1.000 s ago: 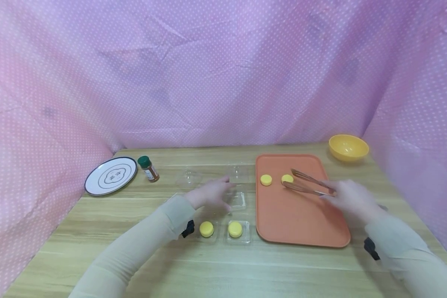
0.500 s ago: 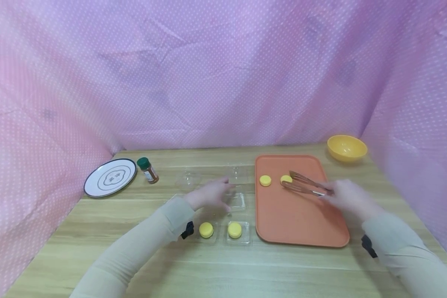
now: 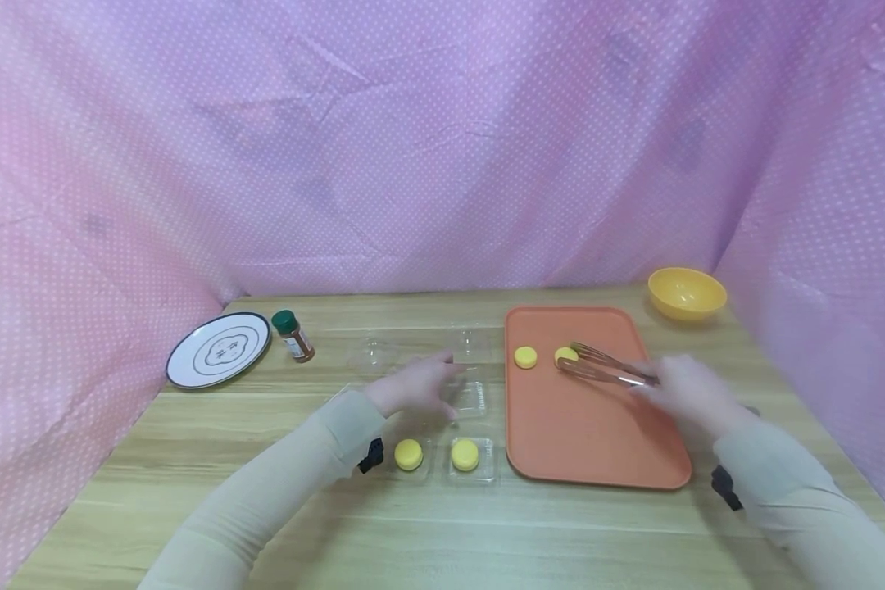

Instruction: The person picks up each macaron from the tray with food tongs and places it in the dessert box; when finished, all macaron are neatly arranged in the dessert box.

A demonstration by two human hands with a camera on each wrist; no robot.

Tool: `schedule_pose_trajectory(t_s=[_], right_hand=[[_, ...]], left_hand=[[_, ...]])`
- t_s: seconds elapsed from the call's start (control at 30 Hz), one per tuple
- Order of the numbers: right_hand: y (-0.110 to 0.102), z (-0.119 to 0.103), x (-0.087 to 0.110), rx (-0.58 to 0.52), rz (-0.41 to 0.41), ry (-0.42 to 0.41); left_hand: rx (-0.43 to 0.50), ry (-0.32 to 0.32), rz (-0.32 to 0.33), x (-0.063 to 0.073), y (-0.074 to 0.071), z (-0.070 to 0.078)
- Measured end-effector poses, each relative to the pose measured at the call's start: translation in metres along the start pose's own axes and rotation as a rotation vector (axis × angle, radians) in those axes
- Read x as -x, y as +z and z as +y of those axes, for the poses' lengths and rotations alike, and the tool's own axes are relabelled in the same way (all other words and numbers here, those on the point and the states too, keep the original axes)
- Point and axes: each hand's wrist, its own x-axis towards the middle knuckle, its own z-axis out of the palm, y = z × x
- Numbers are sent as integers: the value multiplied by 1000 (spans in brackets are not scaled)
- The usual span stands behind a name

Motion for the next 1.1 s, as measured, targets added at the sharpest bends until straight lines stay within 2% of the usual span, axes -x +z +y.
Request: schedule_pose_trajectory(t_s=[0.27, 0.6, 0.77, 1.1], right_hand=[[-2, -4, 0, 21, -10, 23], [-2, -9, -1, 41, 48, 9], [-2, -11, -1, 59, 47, 15], [-2, -16, 2, 51, 55, 30]], left_hand=[[16, -3, 8, 0, 1, -2], [15, 3, 5, -1, -2, -2], [3, 16, 6, -2, -3, -1], [59, -12, -1, 2, -2, -1]])
